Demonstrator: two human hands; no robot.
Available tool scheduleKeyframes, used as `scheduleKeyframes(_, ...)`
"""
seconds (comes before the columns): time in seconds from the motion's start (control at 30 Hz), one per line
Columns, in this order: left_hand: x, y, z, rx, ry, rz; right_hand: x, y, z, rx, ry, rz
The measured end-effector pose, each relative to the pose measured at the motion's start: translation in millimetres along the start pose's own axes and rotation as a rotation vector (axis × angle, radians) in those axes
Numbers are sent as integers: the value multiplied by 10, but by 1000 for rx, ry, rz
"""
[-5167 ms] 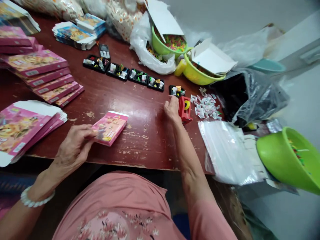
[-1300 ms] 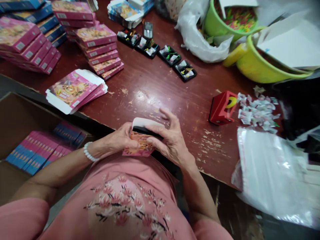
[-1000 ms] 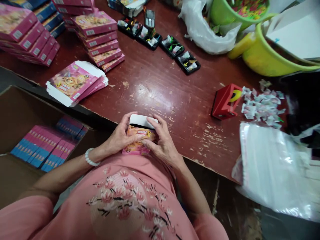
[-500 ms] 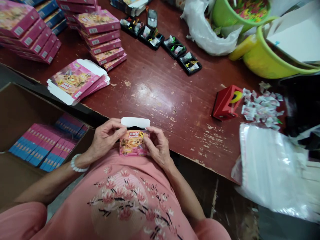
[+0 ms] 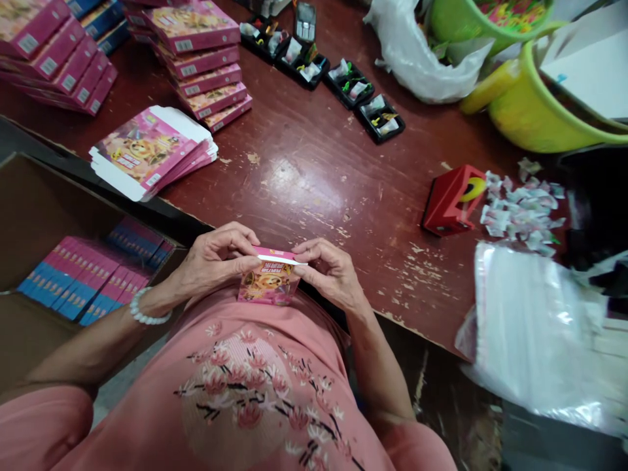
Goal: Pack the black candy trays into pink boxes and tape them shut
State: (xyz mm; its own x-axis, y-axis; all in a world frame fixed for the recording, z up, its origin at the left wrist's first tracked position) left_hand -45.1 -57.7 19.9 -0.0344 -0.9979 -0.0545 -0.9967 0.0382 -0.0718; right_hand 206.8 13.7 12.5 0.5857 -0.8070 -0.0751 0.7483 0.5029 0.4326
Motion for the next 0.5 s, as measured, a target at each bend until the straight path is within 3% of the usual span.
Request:
scheduleKeyframes(0.13,-51,-2,-48,25,160,8,-87,9,46,-56,-147,74)
scheduleKeyframes(0.3,-160,-7,-189,-92,190,-21,-218,-12,104,-247,-294,160)
scheduleKeyframes(0.4,-221,-13,-196,-45,193,-4,-249,-17,96,-220,-267,126)
scheduleKeyframes(0.5,-245,-32,-144,8,145,20,-221,6,64,-102,-122,63)
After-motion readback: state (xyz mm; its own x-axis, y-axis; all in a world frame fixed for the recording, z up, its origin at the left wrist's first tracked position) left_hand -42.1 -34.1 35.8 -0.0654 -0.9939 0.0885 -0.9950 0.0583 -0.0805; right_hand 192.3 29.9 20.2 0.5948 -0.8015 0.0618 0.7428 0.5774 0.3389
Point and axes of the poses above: each hand's wrist, its own x-axis away from the middle knuckle, its own y-axis out of the back of the hand, z = x × y, the point moved 1 cm from there along -x, towards the middle knuckle, and after that the axes turned 13 degrees about x, right-handed, at the moved point
